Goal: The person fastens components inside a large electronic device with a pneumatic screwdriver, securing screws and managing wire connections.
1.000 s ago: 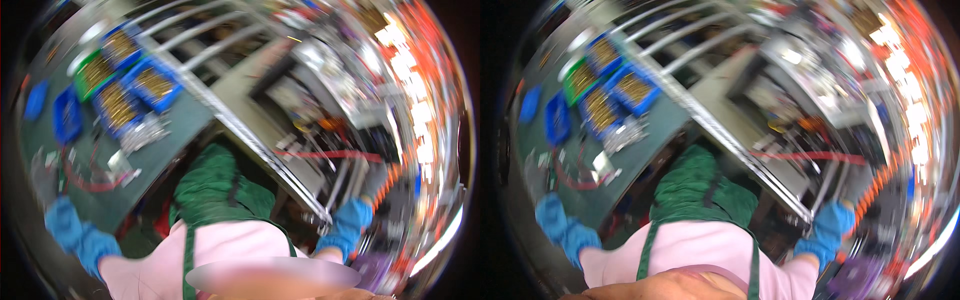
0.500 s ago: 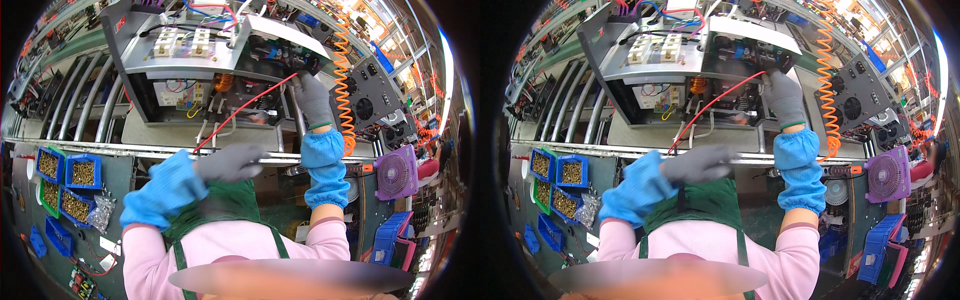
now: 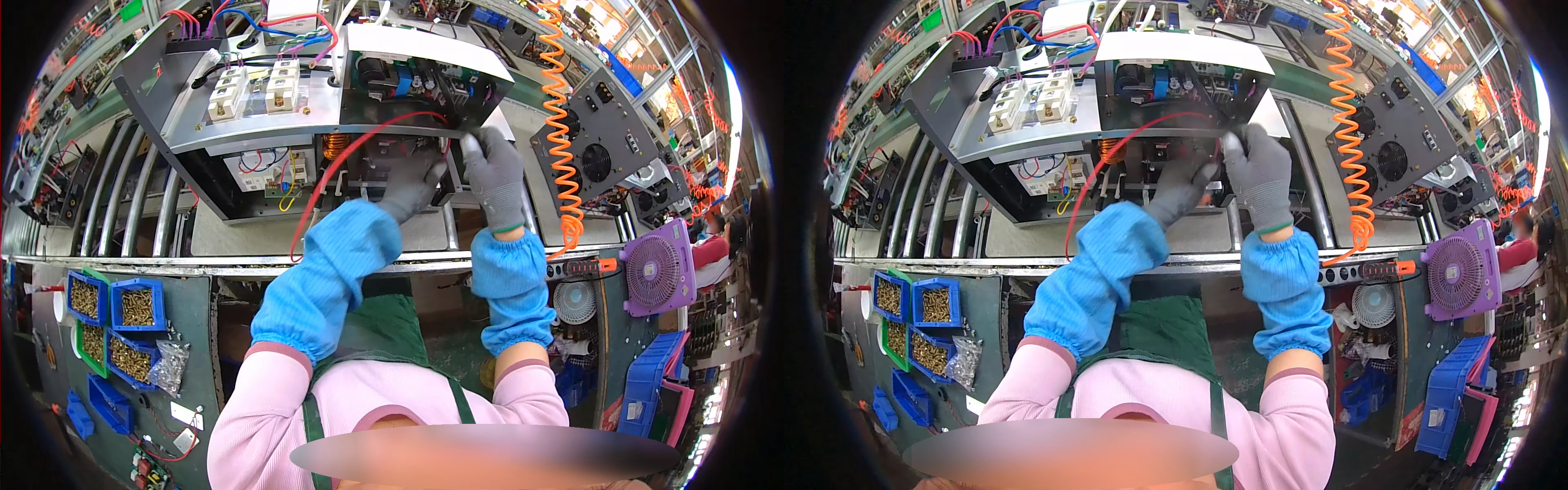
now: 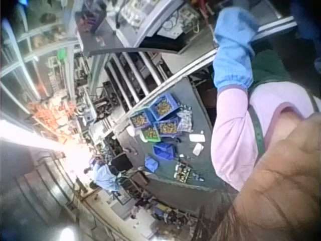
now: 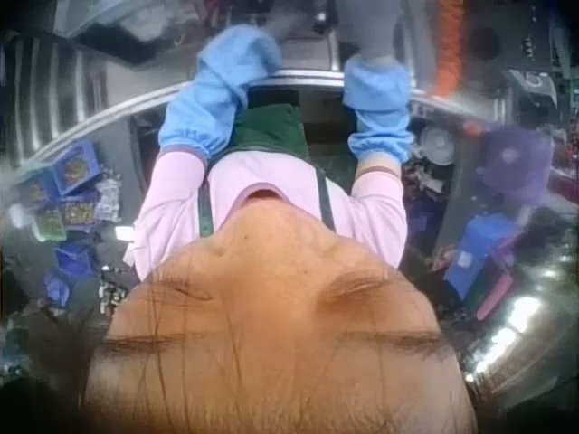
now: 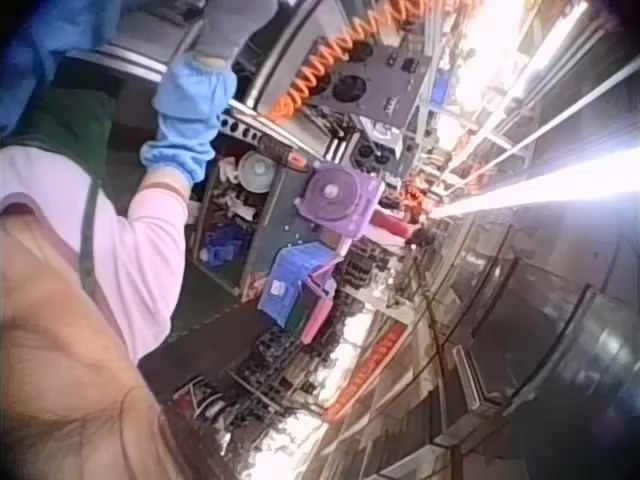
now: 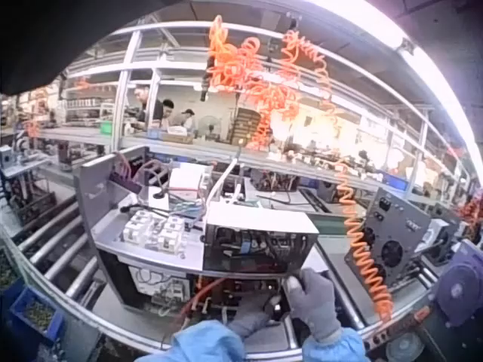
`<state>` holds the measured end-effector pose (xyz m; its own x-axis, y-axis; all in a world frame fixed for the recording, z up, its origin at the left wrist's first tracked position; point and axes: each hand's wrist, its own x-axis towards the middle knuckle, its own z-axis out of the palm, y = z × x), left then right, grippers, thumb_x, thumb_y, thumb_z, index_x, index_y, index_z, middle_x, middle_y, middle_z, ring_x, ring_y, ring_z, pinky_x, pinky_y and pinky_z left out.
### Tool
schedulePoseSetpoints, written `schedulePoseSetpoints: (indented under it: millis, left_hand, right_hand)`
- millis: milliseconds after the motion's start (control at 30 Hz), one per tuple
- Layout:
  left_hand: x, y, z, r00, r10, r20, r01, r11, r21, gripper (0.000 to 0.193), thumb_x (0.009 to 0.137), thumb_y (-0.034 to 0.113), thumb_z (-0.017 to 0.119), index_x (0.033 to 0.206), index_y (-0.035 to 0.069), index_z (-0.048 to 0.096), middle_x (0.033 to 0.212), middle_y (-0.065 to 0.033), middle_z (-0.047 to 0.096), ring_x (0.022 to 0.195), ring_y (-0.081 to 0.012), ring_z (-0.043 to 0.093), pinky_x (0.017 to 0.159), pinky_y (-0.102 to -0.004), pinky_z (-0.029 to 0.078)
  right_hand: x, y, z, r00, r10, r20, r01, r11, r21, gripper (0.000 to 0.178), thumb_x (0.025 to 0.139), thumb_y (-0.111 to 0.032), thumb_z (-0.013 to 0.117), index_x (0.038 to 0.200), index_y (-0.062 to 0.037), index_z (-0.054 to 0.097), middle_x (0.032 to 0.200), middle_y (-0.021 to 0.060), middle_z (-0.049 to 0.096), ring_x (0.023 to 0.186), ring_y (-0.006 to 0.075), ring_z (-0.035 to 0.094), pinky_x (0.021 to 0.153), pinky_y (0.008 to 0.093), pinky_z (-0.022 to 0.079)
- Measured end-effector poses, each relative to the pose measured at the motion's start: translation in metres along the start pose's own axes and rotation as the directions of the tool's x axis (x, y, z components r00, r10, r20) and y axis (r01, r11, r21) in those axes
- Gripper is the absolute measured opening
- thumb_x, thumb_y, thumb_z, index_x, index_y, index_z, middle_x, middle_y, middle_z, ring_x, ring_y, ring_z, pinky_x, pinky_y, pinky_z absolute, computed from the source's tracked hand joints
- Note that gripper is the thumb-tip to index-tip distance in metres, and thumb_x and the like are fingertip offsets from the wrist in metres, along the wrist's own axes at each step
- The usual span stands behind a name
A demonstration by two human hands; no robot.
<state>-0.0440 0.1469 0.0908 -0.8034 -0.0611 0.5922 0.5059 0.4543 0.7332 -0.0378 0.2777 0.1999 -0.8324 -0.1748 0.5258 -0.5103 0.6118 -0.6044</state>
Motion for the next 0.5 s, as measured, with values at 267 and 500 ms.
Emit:
schedulePoseSetpoints:
  millis: [267,500]
  left_hand:
    - [-0.053,0.017,-0.051,0.947,-0.31,0.08,0.32,0.922,-0.22,0.033,0.088,0.027,0.059,0.111,0.004,0.057,0.087,-0.0148,0.066,0.081,-0.0287,0.064,0.073,-0.0389,0.051]
    - [-0.052,0.052,-0.159,0.885,-0.452,0.112,-0.109,-0.436,-0.893,0.035,0.094,0.03,0.058,0.117,0.005,0.052,0.072,0.0013,0.044,0.058,-0.006,0.036,0.05,-0.0191,0.034]
  right_hand:
    - [-0.014,0.028,0.047,0.954,0.208,0.218,-0.215,0.977,0.007,0.025,0.088,-0.027,0.061,0.092,-0.0022,0.064,0.072,0.0162,0.065,0.067,0.0259,0.066,0.06,0.0354,0.05]
    - [-0.023,0.117,0.106,0.972,0.129,0.199,-0.085,0.973,-0.215,0.019,0.086,-0.024,0.062,0.091,-0.0063,0.066,0.073,0.016,0.065,0.066,0.026,0.068,0.061,0.0374,0.051]
